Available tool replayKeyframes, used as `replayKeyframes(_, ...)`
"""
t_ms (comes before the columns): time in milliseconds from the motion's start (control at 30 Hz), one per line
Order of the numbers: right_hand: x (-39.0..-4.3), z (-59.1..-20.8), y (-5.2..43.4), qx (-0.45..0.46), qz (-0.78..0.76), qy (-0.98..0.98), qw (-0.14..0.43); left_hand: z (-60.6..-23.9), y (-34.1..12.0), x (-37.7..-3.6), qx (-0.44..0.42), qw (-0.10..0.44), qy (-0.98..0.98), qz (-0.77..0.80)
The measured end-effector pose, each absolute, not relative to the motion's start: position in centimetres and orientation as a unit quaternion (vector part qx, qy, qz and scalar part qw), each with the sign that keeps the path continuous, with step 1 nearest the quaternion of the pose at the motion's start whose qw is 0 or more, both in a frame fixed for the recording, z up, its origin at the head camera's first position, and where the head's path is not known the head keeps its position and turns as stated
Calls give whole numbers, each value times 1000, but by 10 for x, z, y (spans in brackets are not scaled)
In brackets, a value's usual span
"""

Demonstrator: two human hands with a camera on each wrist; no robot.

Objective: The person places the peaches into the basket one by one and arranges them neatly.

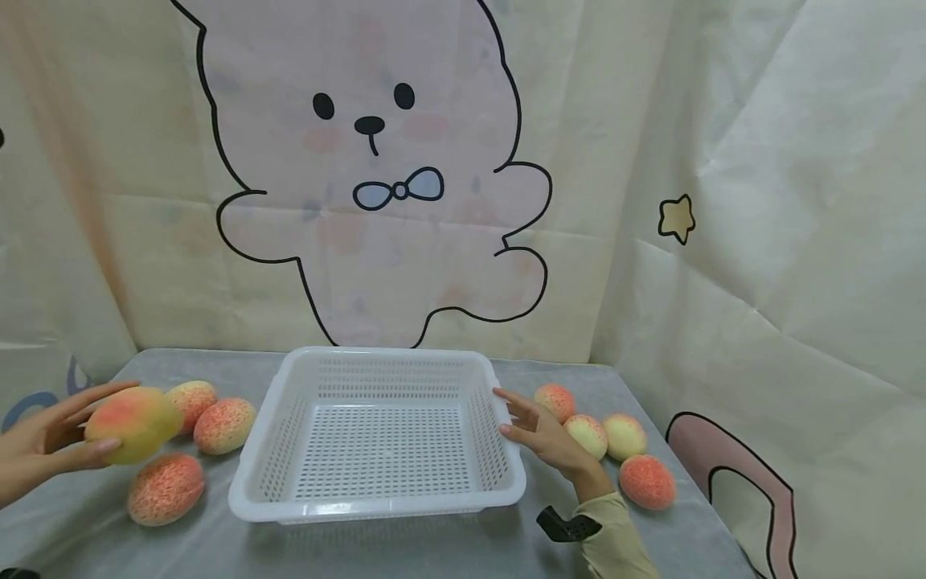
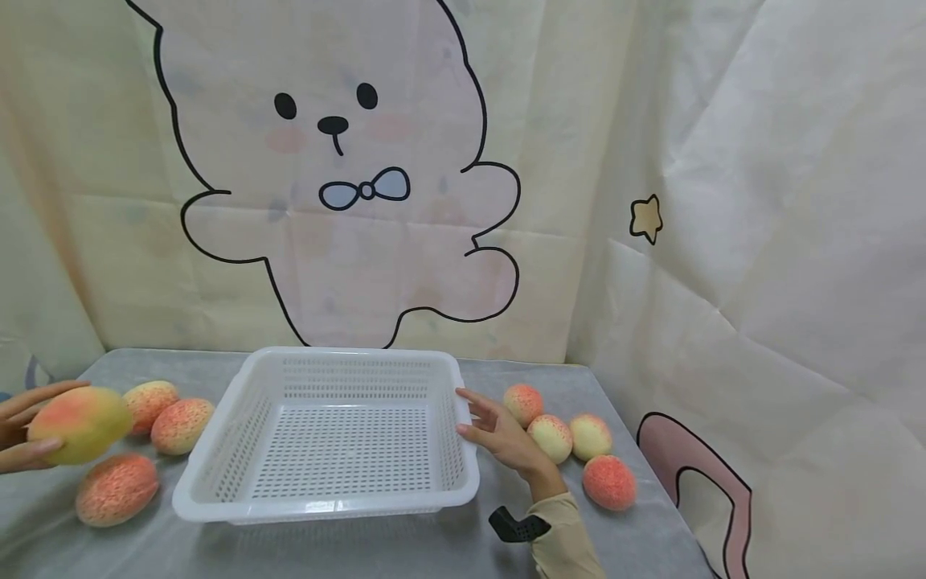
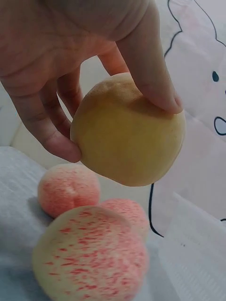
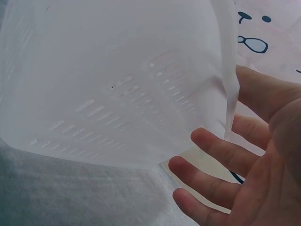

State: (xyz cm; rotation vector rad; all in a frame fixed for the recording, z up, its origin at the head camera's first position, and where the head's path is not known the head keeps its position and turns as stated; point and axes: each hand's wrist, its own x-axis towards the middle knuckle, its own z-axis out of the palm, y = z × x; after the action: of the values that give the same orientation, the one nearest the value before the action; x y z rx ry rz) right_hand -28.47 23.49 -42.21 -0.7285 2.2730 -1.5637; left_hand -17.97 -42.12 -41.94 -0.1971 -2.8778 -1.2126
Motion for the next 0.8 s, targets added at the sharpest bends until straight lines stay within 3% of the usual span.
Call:
replayKeyframes(567, -283, -419, 233, -254, -551, 781, 149, -371, -367, -196, -75, -70, -929, -354)
replayKeyframes(800, -283, -421, 234, -249, -551, 782, 152, -368, -354, -209, -114, -45, -916, -381)
